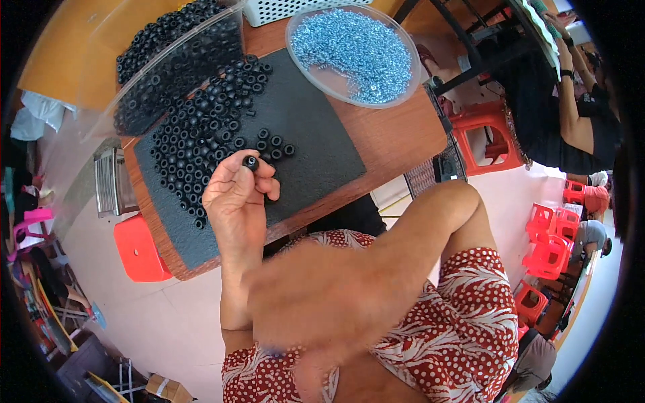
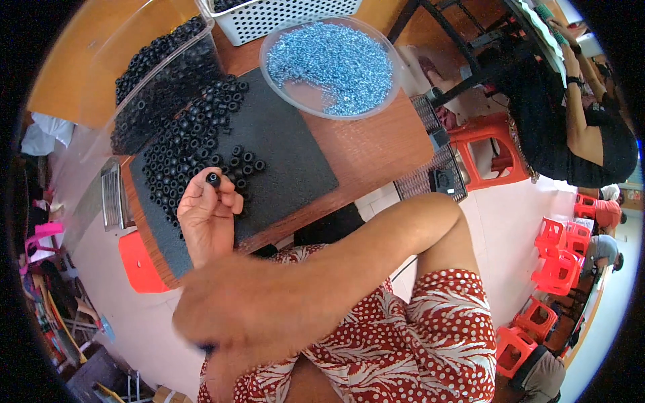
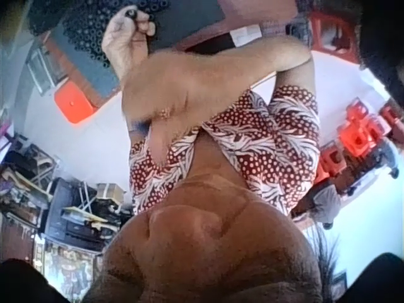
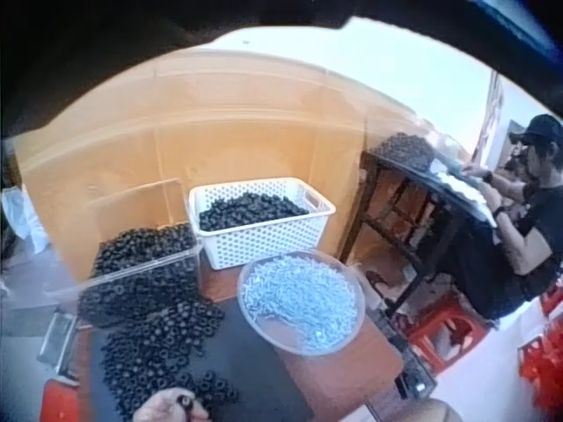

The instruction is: The person assembles small components by picking up black rubber rings and blue plastic inserts, pressing each insert into a rubber ring by hand, and placing the assembled pieces on the work surface.

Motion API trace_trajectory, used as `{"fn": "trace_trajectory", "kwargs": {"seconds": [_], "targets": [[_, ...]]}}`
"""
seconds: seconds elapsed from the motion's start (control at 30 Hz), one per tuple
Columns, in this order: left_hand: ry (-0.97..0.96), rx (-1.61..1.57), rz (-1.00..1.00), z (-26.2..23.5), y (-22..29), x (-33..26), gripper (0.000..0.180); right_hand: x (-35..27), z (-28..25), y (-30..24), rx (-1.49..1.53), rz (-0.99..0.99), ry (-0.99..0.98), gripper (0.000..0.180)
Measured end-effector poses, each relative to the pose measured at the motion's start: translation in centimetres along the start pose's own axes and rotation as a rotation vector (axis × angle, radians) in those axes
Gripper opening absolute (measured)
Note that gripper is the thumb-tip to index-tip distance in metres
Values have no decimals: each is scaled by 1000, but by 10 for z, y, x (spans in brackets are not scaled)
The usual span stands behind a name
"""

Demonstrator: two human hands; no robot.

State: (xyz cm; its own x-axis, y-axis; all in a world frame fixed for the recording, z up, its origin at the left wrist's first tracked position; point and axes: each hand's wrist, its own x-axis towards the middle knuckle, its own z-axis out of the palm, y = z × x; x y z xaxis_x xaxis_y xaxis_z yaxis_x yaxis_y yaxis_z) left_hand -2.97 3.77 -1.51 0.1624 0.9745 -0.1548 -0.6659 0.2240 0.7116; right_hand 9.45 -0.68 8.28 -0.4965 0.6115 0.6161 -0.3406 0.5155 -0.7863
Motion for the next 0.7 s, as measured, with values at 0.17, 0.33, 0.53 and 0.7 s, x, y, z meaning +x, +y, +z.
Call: {"fn": "trace_trajectory", "kwargs": {"seconds": [0.17, 0.33, 0.53, 0.7], "targets": [[19, -12, -22, 2, 2, -3, 22, 12, -18, -8, 256, -156, -103, 47], [32, -17, 12, -5, 5, -5, 23, 21, -17, -15, 465, 7, -124, 52], [25, -29, 56, -11, 18, -7, 24, 15, -1, -7, 90, 51, -197, 26], [62, -44, 67, -21, 23, -9, 24, 13, -63, 64, -969, -4, -48, 13]]}}
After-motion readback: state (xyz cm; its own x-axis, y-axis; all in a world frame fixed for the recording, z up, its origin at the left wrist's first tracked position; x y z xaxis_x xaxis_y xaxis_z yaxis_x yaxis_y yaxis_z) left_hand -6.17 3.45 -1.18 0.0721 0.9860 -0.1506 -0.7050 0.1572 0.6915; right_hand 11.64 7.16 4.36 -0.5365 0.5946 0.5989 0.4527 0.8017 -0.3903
